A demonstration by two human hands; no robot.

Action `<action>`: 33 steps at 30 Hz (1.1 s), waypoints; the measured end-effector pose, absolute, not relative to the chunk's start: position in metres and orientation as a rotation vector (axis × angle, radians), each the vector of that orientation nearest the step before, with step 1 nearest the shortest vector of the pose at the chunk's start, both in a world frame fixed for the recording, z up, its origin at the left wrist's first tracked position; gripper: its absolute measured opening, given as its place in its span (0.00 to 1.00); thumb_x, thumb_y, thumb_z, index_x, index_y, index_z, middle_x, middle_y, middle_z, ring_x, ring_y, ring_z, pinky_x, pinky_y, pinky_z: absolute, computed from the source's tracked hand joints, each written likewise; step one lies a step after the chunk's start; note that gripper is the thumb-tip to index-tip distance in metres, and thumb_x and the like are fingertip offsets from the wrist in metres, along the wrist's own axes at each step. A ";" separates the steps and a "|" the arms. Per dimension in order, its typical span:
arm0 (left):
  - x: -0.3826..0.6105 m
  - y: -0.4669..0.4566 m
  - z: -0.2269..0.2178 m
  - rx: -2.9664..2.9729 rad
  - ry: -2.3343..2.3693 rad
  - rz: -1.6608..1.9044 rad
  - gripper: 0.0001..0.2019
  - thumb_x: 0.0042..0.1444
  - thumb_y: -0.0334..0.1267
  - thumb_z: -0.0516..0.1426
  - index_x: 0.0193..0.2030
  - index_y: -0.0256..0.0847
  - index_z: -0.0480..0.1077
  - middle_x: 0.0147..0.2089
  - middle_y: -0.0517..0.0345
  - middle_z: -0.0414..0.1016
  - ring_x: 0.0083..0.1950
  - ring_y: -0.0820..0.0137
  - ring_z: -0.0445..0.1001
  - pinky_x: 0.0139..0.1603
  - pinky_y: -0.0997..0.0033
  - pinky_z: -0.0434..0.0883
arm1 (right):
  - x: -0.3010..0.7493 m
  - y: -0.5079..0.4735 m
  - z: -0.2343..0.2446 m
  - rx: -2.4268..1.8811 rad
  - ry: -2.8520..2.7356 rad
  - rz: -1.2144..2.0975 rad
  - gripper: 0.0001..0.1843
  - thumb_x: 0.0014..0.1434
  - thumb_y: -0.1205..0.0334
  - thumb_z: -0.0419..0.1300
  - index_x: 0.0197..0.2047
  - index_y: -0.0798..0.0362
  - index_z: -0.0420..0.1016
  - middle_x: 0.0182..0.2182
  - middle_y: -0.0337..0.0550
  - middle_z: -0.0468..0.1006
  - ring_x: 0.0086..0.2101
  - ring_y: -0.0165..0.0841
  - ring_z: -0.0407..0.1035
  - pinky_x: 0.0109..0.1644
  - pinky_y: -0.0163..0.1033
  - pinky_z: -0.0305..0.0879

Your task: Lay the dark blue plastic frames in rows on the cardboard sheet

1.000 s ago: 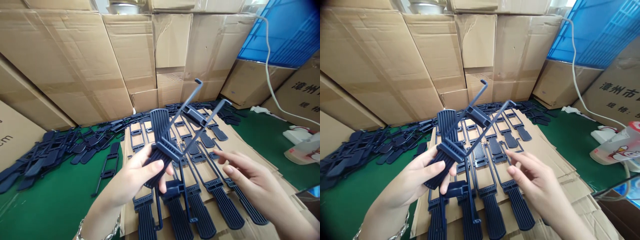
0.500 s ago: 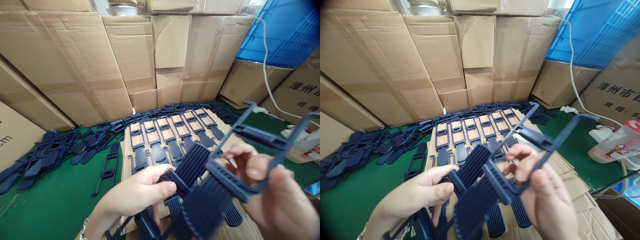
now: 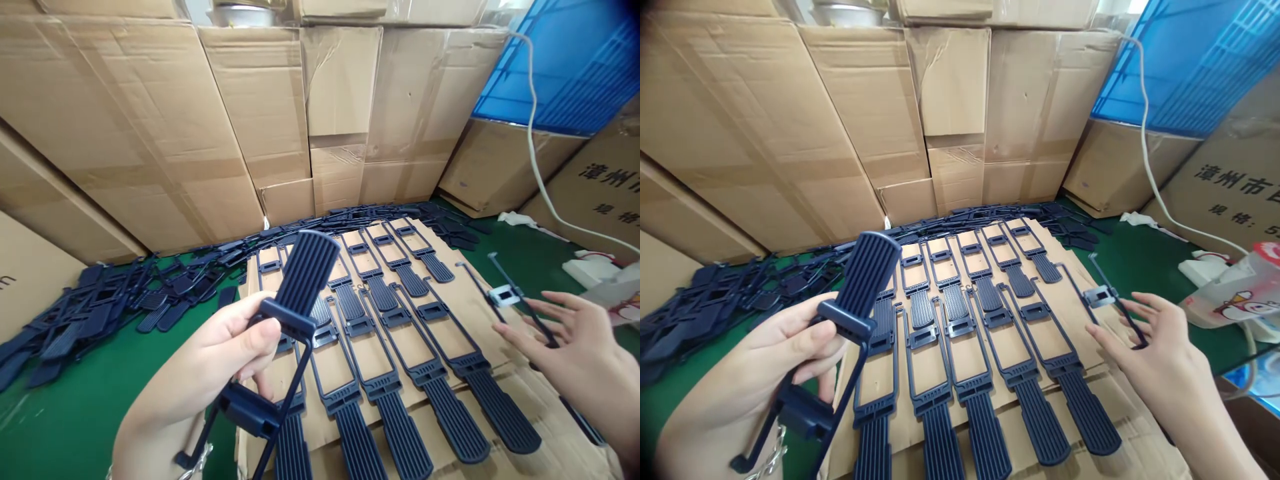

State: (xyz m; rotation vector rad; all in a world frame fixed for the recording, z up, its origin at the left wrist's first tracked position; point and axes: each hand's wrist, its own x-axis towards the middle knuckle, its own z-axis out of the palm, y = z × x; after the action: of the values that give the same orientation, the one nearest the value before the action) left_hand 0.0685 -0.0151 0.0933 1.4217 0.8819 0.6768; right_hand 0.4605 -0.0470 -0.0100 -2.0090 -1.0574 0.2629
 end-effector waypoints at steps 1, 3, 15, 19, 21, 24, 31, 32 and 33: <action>0.067 -0.015 0.093 1.418 0.884 0.695 0.11 0.59 0.45 0.50 0.36 0.39 0.57 0.19 0.67 0.45 0.19 0.84 0.50 0.21 0.84 0.67 | 0.461 -0.047 -0.012 -2.139 -1.079 0.267 0.47 0.32 0.36 0.62 0.54 0.44 0.54 0.48 0.43 0.68 0.44 0.44 0.66 0.48 0.51 0.65; 0.066 -0.013 0.094 1.411 0.876 0.703 0.12 0.59 0.45 0.50 0.34 0.38 0.55 0.19 0.67 0.45 0.19 0.84 0.53 0.22 0.83 0.68 | 0.459 -0.047 -0.013 -2.344 -1.102 0.334 0.48 0.33 0.33 0.57 0.56 0.43 0.54 0.48 0.41 0.68 0.43 0.45 0.66 0.48 0.50 0.63; 0.070 -0.010 0.093 1.417 0.870 0.691 0.10 0.57 0.46 0.51 0.36 0.42 0.61 0.18 0.66 0.45 0.17 0.83 0.51 0.22 0.76 0.71 | 0.457 -0.032 -0.020 -2.481 -1.451 0.198 0.44 0.47 0.32 0.47 0.64 0.42 0.43 0.52 0.37 0.65 0.47 0.44 0.63 0.47 0.43 0.62; 0.072 -0.004 0.088 1.448 0.909 0.657 0.12 0.57 0.48 0.51 0.37 0.41 0.60 0.18 0.66 0.47 0.18 0.80 0.60 0.21 0.79 0.69 | 0.451 -0.030 -0.016 -2.494 -1.500 0.216 0.43 0.50 0.35 0.46 0.65 0.43 0.41 0.52 0.37 0.65 0.48 0.43 0.62 0.48 0.42 0.61; 0.071 -0.002 0.086 1.444 0.914 0.677 0.12 0.57 0.47 0.51 0.37 0.40 0.59 0.18 0.67 0.47 0.19 0.80 0.62 0.20 0.80 0.69 | 0.448 -0.027 -0.014 -2.509 -1.488 0.242 0.43 0.50 0.35 0.46 0.65 0.43 0.41 0.52 0.38 0.65 0.48 0.43 0.62 0.48 0.43 0.61; 0.068 -0.001 0.086 1.422 0.894 0.693 0.12 0.58 0.46 0.51 0.36 0.39 0.59 0.18 0.68 0.48 0.18 0.81 0.61 0.22 0.76 0.71 | 0.445 -0.024 -0.013 -2.504 -1.474 0.254 0.43 0.51 0.35 0.46 0.65 0.44 0.41 0.53 0.39 0.64 0.48 0.44 0.62 0.48 0.43 0.61; 0.068 -0.002 0.087 1.370 0.893 0.735 0.12 0.58 0.45 0.52 0.39 0.37 0.59 0.19 0.67 0.50 0.19 0.82 0.59 0.24 0.75 0.72 | 0.448 -0.021 -0.016 -2.541 -1.544 0.234 0.41 0.54 0.35 0.44 0.65 0.43 0.38 0.50 0.40 0.67 0.45 0.43 0.64 0.47 0.42 0.62; 0.069 -0.002 0.087 1.359 0.890 0.751 0.11 0.58 0.44 0.52 0.38 0.37 0.59 0.20 0.67 0.52 0.19 0.83 0.58 0.24 0.77 0.72 | 0.449 -0.021 -0.016 -2.534 -1.548 0.237 0.41 0.54 0.35 0.43 0.66 0.44 0.39 0.51 0.40 0.66 0.46 0.43 0.64 0.48 0.43 0.62; 0.071 -0.003 0.088 1.344 0.890 0.772 0.11 0.57 0.44 0.53 0.37 0.37 0.59 0.21 0.66 0.53 0.20 0.84 0.58 0.23 0.80 0.71 | 0.450 -0.022 -0.014 -2.516 -1.553 0.220 0.41 0.54 0.34 0.42 0.66 0.46 0.41 0.52 0.42 0.65 0.47 0.44 0.63 0.49 0.44 0.62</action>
State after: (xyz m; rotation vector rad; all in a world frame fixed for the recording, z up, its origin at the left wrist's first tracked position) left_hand 0.0713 -0.0026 0.0879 1.3435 0.8904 0.7717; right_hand 0.4497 -0.0224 -0.0144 -2.5160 -1.5526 0.2197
